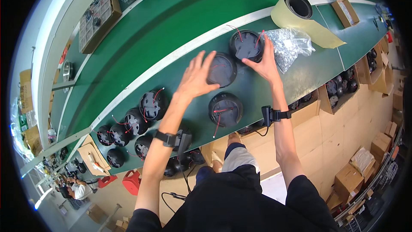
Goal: Applying hot glue to wires and internal components of plastic housings on an assembly line.
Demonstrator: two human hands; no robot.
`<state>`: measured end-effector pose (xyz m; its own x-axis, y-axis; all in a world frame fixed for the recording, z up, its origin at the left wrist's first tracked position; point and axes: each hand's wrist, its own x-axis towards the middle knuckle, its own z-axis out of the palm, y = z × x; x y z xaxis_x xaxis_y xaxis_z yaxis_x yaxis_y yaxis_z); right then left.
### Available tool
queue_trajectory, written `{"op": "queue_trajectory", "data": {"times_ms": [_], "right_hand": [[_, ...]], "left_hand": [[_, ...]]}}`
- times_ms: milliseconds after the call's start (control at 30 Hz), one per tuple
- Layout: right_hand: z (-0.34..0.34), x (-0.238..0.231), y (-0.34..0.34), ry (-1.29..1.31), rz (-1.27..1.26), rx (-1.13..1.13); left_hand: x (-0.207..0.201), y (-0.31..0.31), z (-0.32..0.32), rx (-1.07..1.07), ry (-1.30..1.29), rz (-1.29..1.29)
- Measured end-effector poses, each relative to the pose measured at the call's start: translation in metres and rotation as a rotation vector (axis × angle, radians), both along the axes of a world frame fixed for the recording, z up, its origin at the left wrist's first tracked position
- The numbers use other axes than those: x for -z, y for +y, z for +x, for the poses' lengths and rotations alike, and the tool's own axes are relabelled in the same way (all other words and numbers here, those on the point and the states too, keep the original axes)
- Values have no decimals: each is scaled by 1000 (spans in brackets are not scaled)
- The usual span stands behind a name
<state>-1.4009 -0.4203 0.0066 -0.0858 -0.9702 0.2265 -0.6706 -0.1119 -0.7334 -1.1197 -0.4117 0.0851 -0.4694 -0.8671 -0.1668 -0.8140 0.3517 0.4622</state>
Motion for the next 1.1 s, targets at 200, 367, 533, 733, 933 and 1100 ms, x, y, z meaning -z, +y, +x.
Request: {"op": "queue_trajectory", "data": {"times_ms": [200, 367, 533, 733, 933, 1100], "right_hand": [[12, -2, -31, 259, 39, -76], [9, 6, -50, 157, 106, -91], [-25, -7, -10, -537, 444, 20], [-39, -79, 178, -549, 592, -577], [161, -43, 324, -694, 1622, -1009], [313, 39, 403, -184, 1735, -1045]], "left_hand": [[30, 4, -29, -64, -16, 20], [-1, 21, -17, -255, 43, 60], [-66, 137, 90, -116, 496, 88], [-70, 405, 265, -391, 628, 934], [145, 609, 332, -1308, 293, 839], [243, 646, 364, -1683, 48, 665]]}}
